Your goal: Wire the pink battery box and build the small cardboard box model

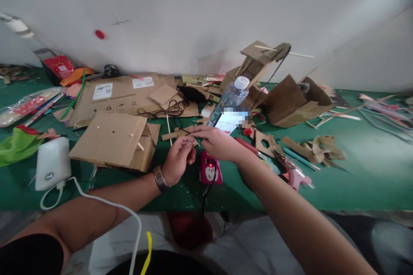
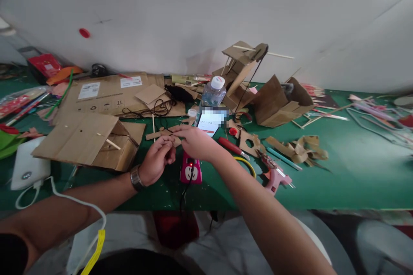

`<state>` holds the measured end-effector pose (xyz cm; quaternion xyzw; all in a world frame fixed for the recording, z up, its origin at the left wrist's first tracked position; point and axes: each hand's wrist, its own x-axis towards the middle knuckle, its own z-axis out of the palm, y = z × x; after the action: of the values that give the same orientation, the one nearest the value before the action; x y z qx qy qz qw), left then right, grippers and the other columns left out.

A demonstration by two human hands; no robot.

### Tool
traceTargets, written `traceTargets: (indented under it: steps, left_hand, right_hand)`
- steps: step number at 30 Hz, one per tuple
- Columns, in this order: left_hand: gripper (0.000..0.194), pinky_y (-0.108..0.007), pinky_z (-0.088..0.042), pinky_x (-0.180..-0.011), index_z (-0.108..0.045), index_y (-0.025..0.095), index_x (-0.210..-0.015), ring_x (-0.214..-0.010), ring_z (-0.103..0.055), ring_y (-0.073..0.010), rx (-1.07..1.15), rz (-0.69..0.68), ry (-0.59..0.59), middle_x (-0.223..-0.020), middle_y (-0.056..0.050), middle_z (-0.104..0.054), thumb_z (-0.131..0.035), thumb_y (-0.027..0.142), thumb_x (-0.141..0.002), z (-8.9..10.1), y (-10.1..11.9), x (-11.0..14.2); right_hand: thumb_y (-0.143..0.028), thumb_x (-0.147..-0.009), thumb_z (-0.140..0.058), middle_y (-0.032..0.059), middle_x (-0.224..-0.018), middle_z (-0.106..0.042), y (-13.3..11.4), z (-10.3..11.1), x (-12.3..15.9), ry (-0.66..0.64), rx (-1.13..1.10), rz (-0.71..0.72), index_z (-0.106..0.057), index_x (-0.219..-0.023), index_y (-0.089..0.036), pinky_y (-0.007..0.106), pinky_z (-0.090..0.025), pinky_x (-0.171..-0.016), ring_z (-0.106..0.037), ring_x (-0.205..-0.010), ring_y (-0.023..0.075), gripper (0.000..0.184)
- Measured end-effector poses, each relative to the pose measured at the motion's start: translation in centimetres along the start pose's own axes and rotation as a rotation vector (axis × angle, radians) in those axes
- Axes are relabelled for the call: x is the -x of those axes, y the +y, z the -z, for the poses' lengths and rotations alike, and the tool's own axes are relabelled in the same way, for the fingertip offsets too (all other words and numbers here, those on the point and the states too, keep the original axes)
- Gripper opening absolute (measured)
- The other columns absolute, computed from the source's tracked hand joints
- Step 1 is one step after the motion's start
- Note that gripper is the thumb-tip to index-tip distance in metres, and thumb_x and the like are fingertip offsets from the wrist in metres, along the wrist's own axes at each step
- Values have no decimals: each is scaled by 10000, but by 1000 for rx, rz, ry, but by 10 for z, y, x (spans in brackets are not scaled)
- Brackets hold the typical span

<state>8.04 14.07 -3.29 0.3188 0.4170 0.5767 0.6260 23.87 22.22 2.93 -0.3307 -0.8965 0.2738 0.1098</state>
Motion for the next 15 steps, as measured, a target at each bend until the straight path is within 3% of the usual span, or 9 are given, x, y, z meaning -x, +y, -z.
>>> traceTargets:
  steps: [2, 5, 10, 15]
  left_hand:
    - [381, -203, -324, -467, -603, 191, -1055, -475, -468, -97, 29, 49, 2, -591, 55, -578, -790, 437, -832, 0, 0, -1]
    - [318, -224, -380, -494, -665, 147, -947, -508, -530, -109, 68, 114, -64, -633, 3, -633, -799, 392, -794, 1, 1, -1]
    - [463, -286, -507, -604, -733, 115, -919, -622, -638, -159, 183, 139, -191, -766, -86, -715, -761, 571, -844, 1, 6, 3]
    - [474, -238, -477, -566, -702, 126, -804, -586, -606, -118, 86, 133, -129, -708, -41, -673, -885, 562, -763, 0, 5, 1]
  right_hand:
    - [-11, -939, -457, 98, -1393, -710, -13, 12, 14, 100, -84, 4, -782, -1254, -205, 426, -533, -1138, -665, -1303, 234, 492]
    - [-53, -967, -500, 76, -1266, -756, -36, 31, 44, 160, -241, 40, -807, -1200, -236, 382, -576, -1042, -712, -1176, 212, 426]
    - [-143, -999, -605, 73, -1174, -762, -59, 40, 93, 78, -487, 81, -818, -1157, -263, 314, -591, -902, -729, -1036, 188, 291]
    - [-150, -954, -666, 78, -1038, -746, -63, 30, 109, -120, -717, 140, -831, -1066, -222, 263, -567, -748, -708, -838, 148, 212]
